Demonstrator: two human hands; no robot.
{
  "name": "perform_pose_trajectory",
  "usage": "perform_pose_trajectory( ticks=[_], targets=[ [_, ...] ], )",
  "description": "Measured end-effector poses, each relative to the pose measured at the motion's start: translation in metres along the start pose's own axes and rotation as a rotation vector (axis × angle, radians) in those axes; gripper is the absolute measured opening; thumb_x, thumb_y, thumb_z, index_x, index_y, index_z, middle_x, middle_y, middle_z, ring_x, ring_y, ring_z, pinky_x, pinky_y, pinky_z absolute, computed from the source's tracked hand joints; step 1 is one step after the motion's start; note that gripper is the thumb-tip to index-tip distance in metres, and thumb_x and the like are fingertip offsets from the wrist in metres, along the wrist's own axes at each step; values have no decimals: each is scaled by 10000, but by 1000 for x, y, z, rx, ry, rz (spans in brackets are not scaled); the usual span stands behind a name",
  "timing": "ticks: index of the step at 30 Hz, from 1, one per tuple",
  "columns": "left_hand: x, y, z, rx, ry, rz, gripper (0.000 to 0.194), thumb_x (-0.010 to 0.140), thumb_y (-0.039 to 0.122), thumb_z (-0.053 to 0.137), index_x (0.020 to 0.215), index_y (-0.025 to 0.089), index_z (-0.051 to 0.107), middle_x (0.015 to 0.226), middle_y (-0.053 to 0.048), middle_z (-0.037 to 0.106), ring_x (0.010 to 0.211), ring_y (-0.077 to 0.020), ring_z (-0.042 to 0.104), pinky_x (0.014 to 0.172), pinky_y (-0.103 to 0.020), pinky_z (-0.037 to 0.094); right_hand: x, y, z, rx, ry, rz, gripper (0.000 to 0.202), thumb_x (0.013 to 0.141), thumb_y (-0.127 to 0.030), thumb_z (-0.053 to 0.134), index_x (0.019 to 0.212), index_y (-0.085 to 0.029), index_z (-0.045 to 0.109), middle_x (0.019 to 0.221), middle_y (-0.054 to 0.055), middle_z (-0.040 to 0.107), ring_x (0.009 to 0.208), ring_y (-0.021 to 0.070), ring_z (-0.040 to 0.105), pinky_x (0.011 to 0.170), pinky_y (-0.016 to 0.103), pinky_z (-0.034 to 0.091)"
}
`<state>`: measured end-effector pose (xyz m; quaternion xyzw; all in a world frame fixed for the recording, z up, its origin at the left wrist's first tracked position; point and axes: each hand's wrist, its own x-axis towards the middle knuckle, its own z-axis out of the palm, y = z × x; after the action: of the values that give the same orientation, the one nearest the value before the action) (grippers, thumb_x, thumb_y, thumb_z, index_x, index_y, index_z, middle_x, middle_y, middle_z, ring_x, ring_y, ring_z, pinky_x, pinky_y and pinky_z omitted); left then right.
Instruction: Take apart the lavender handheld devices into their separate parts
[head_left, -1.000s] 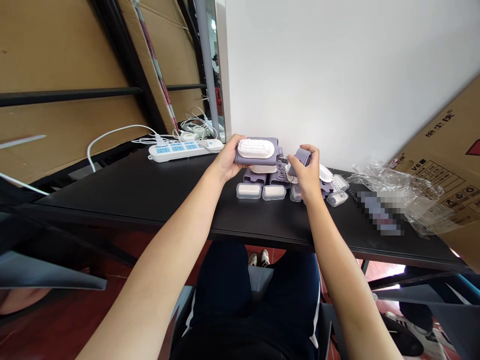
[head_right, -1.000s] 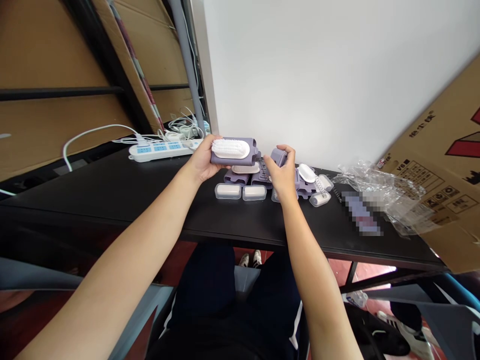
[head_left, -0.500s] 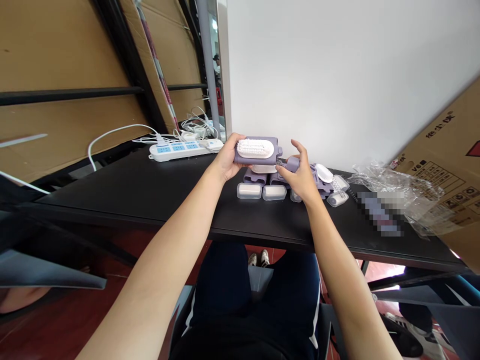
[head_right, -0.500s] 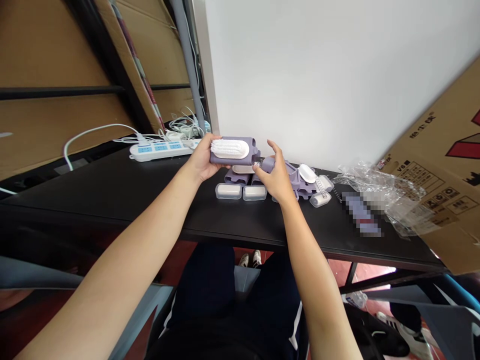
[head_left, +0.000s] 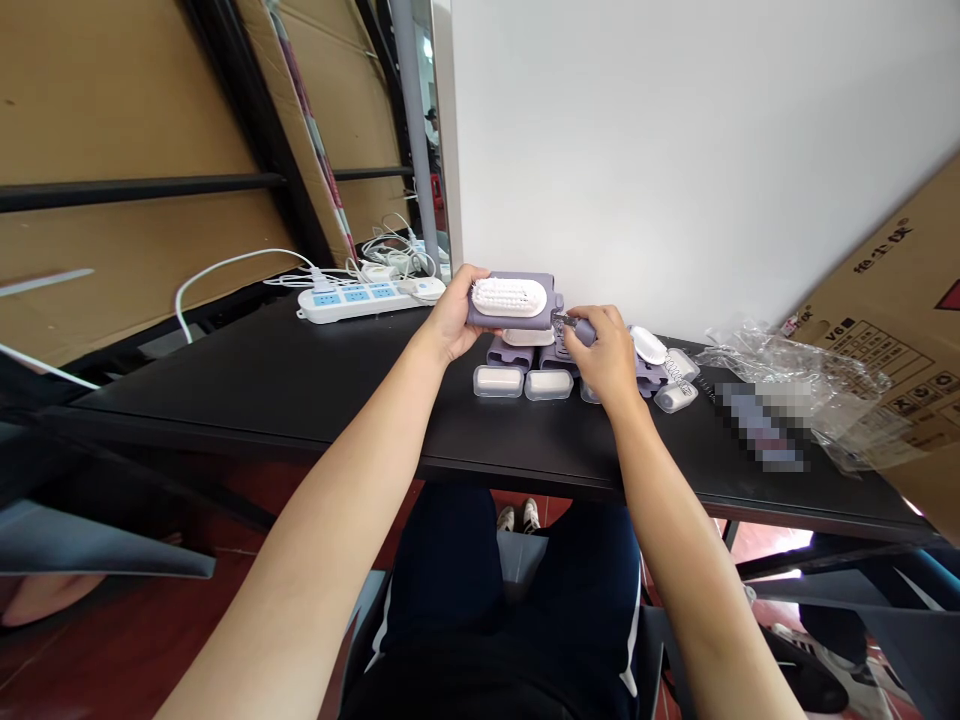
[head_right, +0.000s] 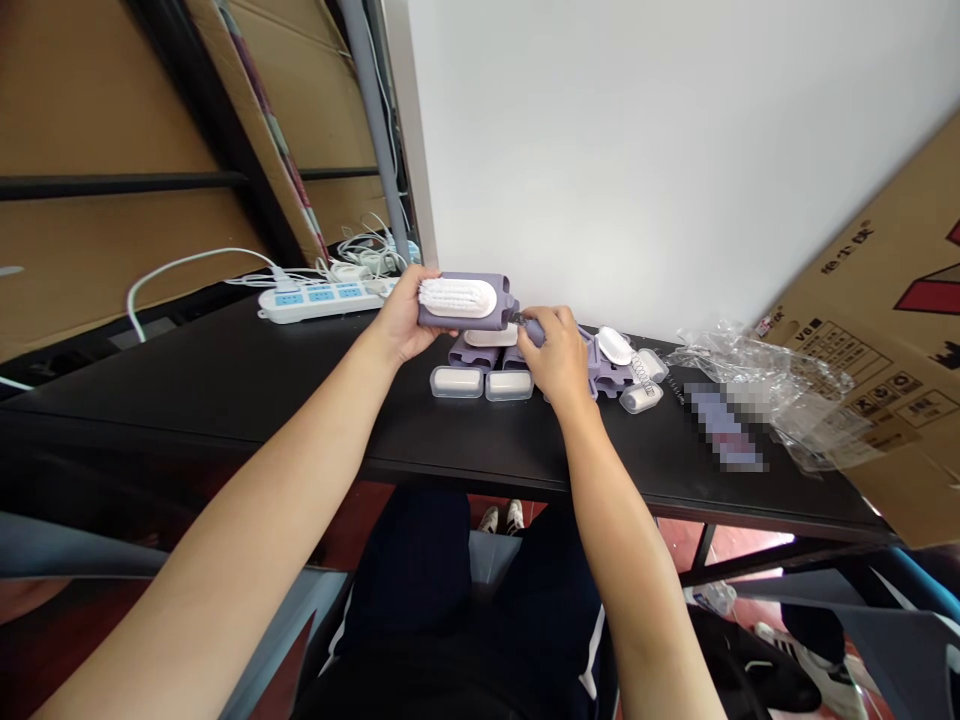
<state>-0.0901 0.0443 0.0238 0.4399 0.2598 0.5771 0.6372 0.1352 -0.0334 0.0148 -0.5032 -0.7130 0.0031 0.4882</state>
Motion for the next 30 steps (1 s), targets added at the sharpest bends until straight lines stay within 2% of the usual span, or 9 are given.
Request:
perform_pose_trajectory(
  ticks=[5, 17, 20, 25, 30],
  targets=[
    [-2, 1, 1, 53, 22, -1, 373, 954, 544, 597, 909, 181, 671, 762, -67, 779, 658, -229, 772, 418, -233, 488, 1, 1, -1, -116, 62, 36, 223, 940, -272, 610, 1133, -236, 714, 1155, 105, 680, 1101, 300, 678, 987, 462, 532],
    [-2, 3, 1, 92, 50, 35, 315, 937, 489, 580, 899, 187, 661, 737, -46, 754, 609, -208, 742, 430, -235, 499, 0, 2, 0, -248, 198, 119, 217, 923, -260, 596, 1125, -246, 672, 1108, 101, 625, 953, 281, 639, 858, 429, 518],
    [-3, 1, 3, 103, 50, 16, 310, 932, 479, 585, 876, 184, 662, 732, -52, 755, 610, -208, 738, 432, -239, 503, 0, 0, 1, -245, 143, 106, 198, 929, -272, 611, 1112, -242, 681, 1104, 105, 645, 963, 291, 652, 882, 443, 519],
    [-1, -5, 4, 65, 5, 3, 282, 935, 449, 598, 846, 187, 653, 702, -37, 737, 581, -195, 713, 425, -245, 503, -1, -1, 3, -123, -1, -29, 146, 935, -289, 636, 1064, -248, 689, 1097, 95, 701, 1034, 295, 681, 911, 430, 531],
    [2, -9, 3, 34, -14, 67, 313, 911, 490, 715, 870, 186, 649, 715, -17, 723, 574, -166, 701, 434, -221, 495, -2, -1, 5, -32, -12, -53, 119, 926, -295, 639, 1029, -258, 688, 1092, 92, 723, 1079, 296, 686, 962, 439, 541]
  ],
)
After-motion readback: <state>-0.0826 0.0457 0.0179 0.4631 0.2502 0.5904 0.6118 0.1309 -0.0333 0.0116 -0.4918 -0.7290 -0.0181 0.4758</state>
